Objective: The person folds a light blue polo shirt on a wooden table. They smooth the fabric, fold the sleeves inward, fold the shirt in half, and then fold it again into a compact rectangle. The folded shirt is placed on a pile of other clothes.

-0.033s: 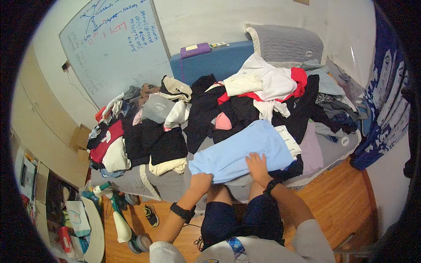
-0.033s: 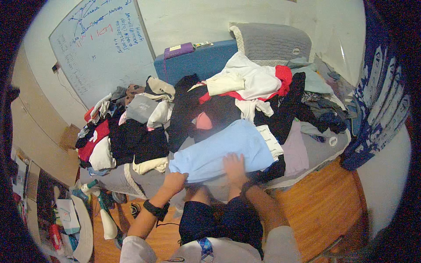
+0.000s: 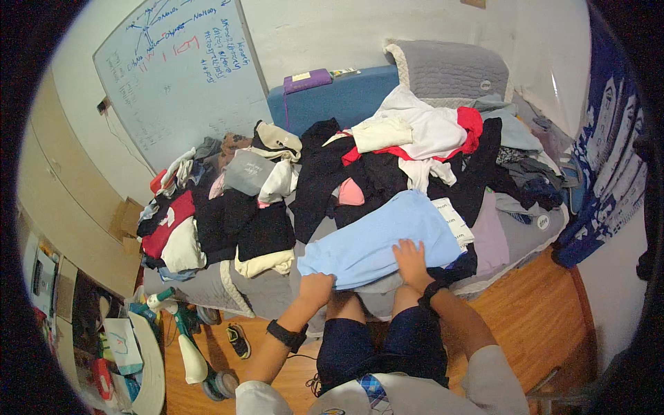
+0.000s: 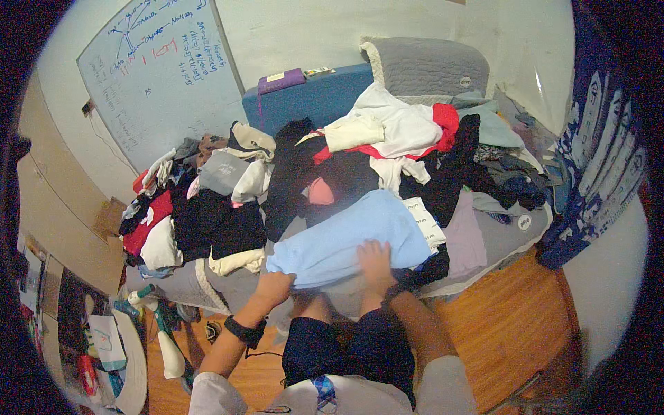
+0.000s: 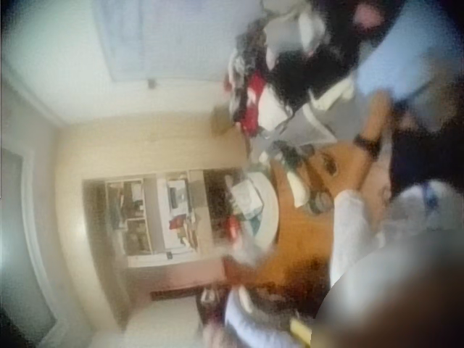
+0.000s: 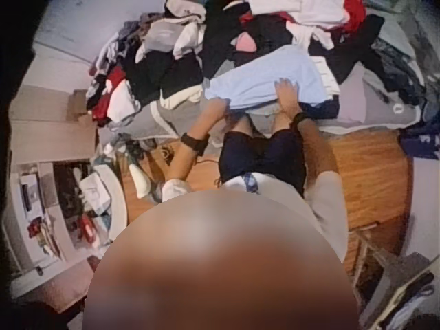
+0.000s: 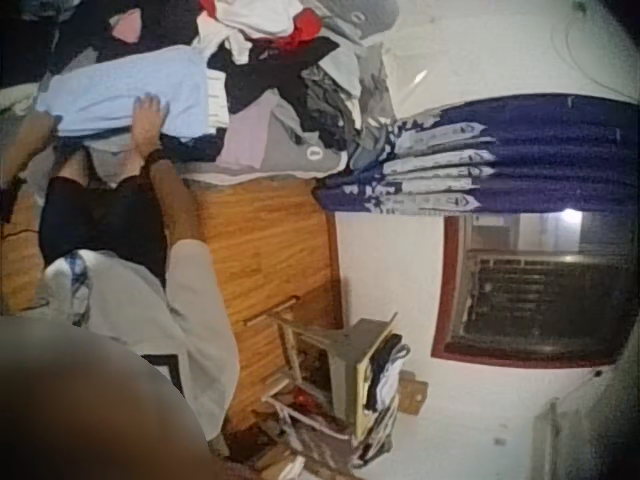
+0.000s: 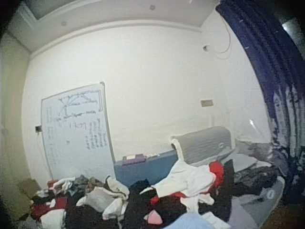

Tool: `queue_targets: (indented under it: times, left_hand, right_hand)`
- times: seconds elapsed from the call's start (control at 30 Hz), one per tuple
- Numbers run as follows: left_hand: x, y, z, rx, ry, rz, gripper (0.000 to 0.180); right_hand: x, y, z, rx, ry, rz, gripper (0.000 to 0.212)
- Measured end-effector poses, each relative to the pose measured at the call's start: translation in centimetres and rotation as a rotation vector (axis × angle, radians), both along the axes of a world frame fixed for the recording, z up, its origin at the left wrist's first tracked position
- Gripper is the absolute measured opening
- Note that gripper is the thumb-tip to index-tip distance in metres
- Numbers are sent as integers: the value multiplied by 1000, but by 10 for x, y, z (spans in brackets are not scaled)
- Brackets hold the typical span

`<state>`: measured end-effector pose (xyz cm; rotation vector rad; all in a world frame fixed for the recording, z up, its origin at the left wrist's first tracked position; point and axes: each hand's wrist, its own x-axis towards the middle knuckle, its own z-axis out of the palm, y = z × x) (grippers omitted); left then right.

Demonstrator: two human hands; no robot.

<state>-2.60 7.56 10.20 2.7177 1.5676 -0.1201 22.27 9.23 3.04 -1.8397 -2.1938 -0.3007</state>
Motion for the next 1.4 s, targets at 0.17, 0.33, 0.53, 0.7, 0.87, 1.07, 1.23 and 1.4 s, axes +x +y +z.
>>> queue_targets:
  times: [0.17,0.33,0.53,0.7,0.87,1.07,1.23,1.4]
  left_hand:
    - [4,-11,26,49,-17,-41,12]
    - [-5,-12,66,-2,48,55,26]
    - [-37,-34,133,-96,-63,-15,31]
    - [-72,-70,183,-345,-200,-148,32]
    - [-103,-57,202,-659,-341,-206,31]
    - [-90,83,113,-1131,-155,-16,36]
    - [-41,136,-30,-1,310,244,53]
    - [-10,71,-98,-105,-291,12,48]
  right_hand:
    - [41,-5,12,13,100,49,35]
    - [59,8,61,199,327,109,29]
    - [60,-15,133,391,435,337,30]
    - [51,-64,203,317,377,443,36]
    - [58,-82,231,60,410,500,29]
    - [72,20,150,-779,312,459,31]
    - [73,90,41,-551,151,144,34]
    - [120,52,-4,-89,429,76,31]
